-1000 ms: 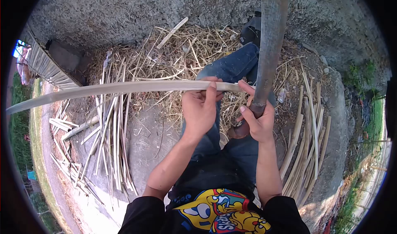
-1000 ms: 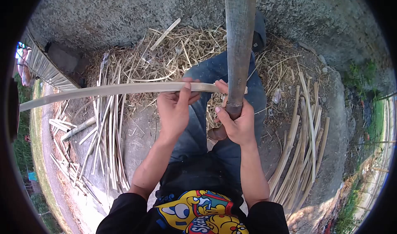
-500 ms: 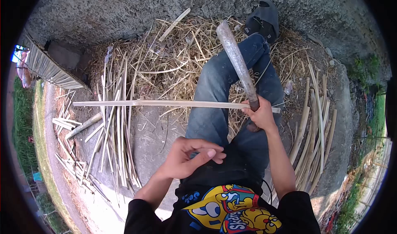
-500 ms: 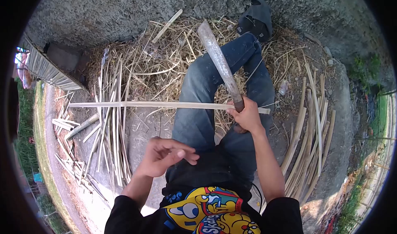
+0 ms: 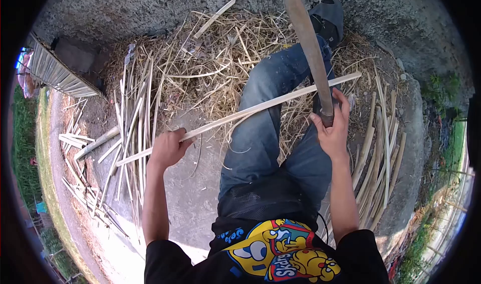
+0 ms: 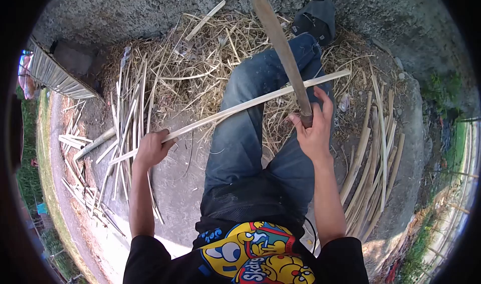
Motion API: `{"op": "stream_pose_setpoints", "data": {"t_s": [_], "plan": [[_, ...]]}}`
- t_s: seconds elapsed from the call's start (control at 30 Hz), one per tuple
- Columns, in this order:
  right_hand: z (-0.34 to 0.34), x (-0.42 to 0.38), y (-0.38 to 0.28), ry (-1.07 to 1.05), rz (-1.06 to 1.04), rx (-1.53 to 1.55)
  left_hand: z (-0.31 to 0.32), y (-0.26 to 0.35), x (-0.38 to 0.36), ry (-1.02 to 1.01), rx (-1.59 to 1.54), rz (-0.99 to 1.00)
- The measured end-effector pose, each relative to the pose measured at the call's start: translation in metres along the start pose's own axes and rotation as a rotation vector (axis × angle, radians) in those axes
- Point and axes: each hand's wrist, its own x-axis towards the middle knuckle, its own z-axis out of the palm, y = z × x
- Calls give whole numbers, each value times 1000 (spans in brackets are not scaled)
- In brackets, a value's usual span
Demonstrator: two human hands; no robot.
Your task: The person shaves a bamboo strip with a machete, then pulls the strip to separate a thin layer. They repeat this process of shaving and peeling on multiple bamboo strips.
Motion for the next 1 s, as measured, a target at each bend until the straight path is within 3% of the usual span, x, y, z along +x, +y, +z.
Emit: {"op": "stream_pose_setpoints", "data": {"t_s": [0.03, 0.1, 0.13, 0.17, 0.2, 0.27, 0.37, 0.4, 0.43, 0.5, 0.53, 0.77, 0.83, 1.0], "plan": [[-5, 0, -15, 0, 17, 45, 5, 16, -3, -13, -65, 12], [-11, -10, -43, -205, 113, 248, -6, 68, 0, -375, -345, -65], [-12, -16, -60, -347, 146, 350, -5, 82, 1, -423, -458, -131], [-13, -17, -83, -361, 114, 408, 6, 89, 3, -425, -460, -128], [-15, -22, -92, -460, 95, 376, 22, 92, 4, -441, -696, -134], [1, -43, -104, -418, 17, 324, 33, 105, 3, -496, -1002, -156], [28, -60, -103, -347, -74, 223, 49, 116, 5, -480, -1029, -30], [34, -63, -100, -293, -136, 148, 54, 116, 4, -374, -933, 162], [38, -63, -94, -291, -138, 148, 56, 114, 3, -373, -931, 165], [46, -58, -81, -288, -89, -30, 56, 111, 0, -606, -1375, -231], [47, -55, -76, -361, -40, -86, 61, 116, -2, -456, -1285, -209], [34, -47, -66, -745, 27, -284, 74, 123, -8, -380, -1211, -232], [37, -42, -51, -694, -23, -297, 73, 123, -13, -317, -1049, -211], [49, -34, -39, -606, -131, -310, 81, 118, -11, -245, -1078, -201]]}}
